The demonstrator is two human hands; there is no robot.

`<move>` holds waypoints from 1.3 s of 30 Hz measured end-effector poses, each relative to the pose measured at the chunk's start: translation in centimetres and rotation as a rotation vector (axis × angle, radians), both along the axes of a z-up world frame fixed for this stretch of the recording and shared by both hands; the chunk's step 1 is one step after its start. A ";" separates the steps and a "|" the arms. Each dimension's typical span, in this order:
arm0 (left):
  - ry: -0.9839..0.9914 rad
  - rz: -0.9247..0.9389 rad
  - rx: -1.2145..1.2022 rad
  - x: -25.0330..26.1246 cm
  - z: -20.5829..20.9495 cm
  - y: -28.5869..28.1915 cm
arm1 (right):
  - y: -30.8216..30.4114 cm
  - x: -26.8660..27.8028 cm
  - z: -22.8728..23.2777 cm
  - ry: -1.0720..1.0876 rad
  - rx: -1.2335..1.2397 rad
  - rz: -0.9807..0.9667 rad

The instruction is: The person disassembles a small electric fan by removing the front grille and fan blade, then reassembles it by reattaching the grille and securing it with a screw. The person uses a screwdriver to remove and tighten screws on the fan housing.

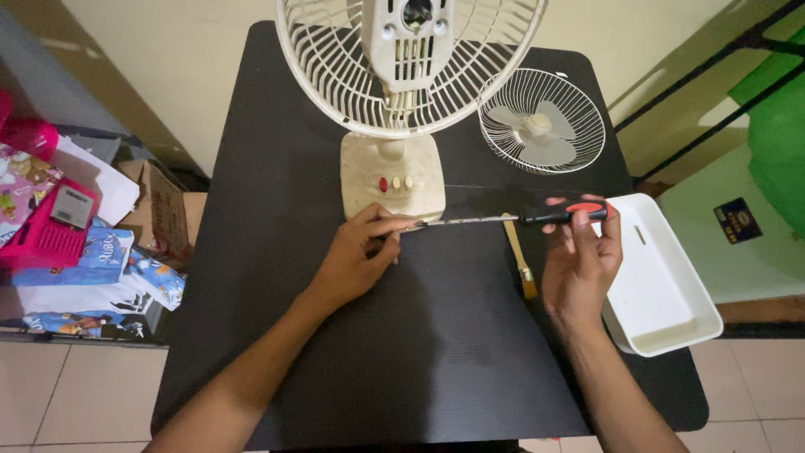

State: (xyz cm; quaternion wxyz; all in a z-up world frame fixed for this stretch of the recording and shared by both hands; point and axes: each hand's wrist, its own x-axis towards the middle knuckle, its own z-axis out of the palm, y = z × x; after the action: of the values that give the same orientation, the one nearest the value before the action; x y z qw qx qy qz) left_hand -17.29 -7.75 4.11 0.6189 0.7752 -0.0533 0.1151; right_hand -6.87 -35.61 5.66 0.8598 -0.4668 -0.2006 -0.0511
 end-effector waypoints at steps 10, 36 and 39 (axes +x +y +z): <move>0.013 0.002 0.023 -0.3 -0.2 -0.3 | 0.2 -0.5 -0.3 0.061 -0.027 0.023; 0.047 0.125 -0.117 -0.4 -0.7 -1.0 | 0.5 -1.1 0.1 0.048 -0.130 0.014; 0.017 0.133 -0.160 -0.3 -0.8 -1.1 | 0.5 -1.3 0.3 0.063 -0.164 0.004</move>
State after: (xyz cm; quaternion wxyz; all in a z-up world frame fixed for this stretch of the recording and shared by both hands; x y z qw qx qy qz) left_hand -17.57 -8.82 3.28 0.6702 0.7260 0.0128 0.1534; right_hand -8.17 -35.13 5.92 0.8246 -0.5367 -0.1780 -0.0182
